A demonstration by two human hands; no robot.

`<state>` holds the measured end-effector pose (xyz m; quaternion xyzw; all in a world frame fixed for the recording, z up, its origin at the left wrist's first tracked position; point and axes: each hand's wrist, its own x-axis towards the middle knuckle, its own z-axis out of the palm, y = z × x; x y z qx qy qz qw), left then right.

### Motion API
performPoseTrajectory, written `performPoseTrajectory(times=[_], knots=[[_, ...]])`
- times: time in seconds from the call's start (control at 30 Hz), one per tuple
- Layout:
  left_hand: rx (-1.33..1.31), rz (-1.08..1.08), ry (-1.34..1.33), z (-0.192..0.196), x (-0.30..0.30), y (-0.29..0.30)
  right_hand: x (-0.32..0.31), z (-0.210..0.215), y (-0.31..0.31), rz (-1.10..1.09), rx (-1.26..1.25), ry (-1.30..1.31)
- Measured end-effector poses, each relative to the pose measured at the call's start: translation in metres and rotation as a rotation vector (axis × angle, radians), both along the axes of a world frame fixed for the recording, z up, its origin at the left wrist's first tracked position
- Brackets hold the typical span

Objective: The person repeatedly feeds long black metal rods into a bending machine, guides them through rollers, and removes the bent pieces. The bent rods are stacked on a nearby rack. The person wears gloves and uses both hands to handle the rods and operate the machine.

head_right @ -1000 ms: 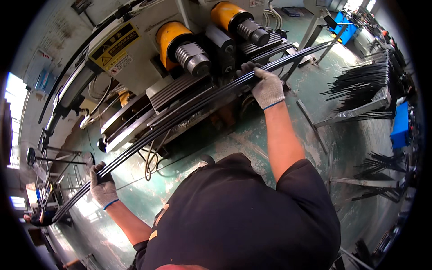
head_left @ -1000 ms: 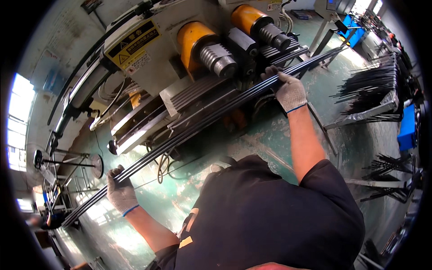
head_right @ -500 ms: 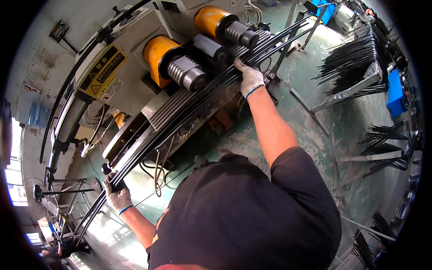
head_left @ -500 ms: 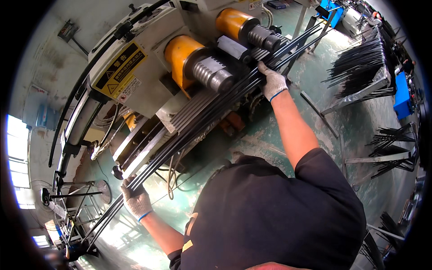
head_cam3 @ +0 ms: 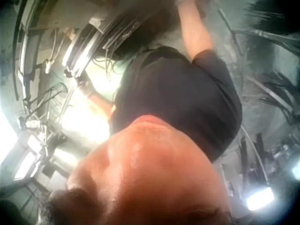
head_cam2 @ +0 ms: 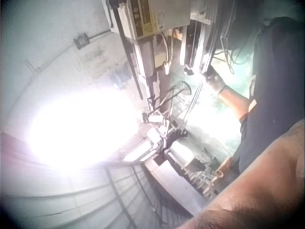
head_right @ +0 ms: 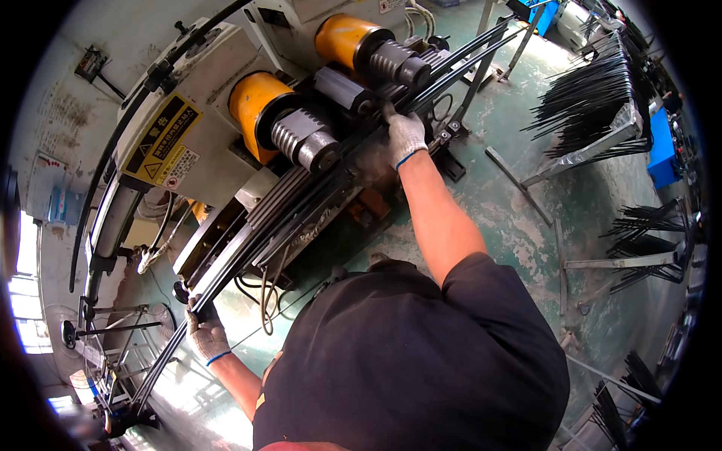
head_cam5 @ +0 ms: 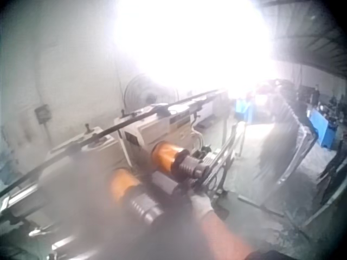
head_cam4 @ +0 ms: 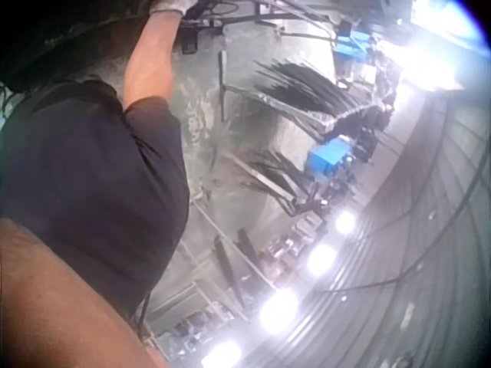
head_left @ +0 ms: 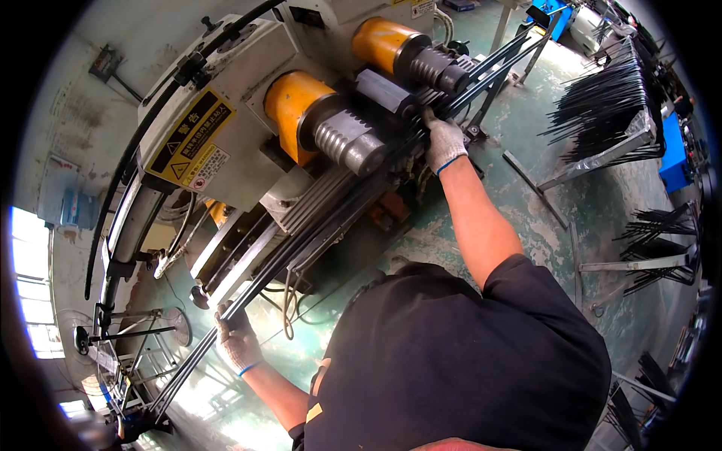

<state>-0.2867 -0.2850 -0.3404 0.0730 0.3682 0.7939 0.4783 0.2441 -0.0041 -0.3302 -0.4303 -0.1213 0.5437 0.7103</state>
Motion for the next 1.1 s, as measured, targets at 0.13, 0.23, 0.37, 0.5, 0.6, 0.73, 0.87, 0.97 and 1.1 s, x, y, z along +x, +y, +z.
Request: performPoseTrajectory(times=[0.13,0.23,0.37,0.5,0.6,0.73,0.87,0.97,1.1], knots=[[-0.095,0.089,0.032,-0.022,0.000,0.015,0.007,-0.030,0.030,-0.008,-0.066,-0.115],[-0.087,0.089,0.013,-0.030,0.012,0.031,-0.001,-0.050,0.051,-0.013,-0.049,-0.091],[-0.171,0.220,0.000,-0.046,0.037,0.051,-0.025,-0.032,0.046,0.064,-0.134,-0.091],[-0.171,0.178,-0.091,-0.043,0.071,0.079,0.021,-0.120,0.095,0.047,0.103,-0.517],[-0.145,0.232,-0.262,-0.029,0.069,0.076,0.008,-0.119,0.098,-0.010,0.019,-0.645],[0.126,0.145,-0.281,-0.040,0.013,0.041,-0.030,-0.016,0.057,-0.109,-0.265,-0.105],[0.121,0.169,-0.049,-0.062,-0.034,0.022,-0.045,0.018,0.041,-0.114,-0.310,-0.123],[0.044,0.207,-0.103,-0.051,-0.023,0.039,-0.024,-0.032,0.061,-0.062,-0.172,0.088],[-0.082,0.307,-0.071,-0.034,0.018,0.067,-0.026,-0.039,0.057,-0.005,-0.142,0.065]])
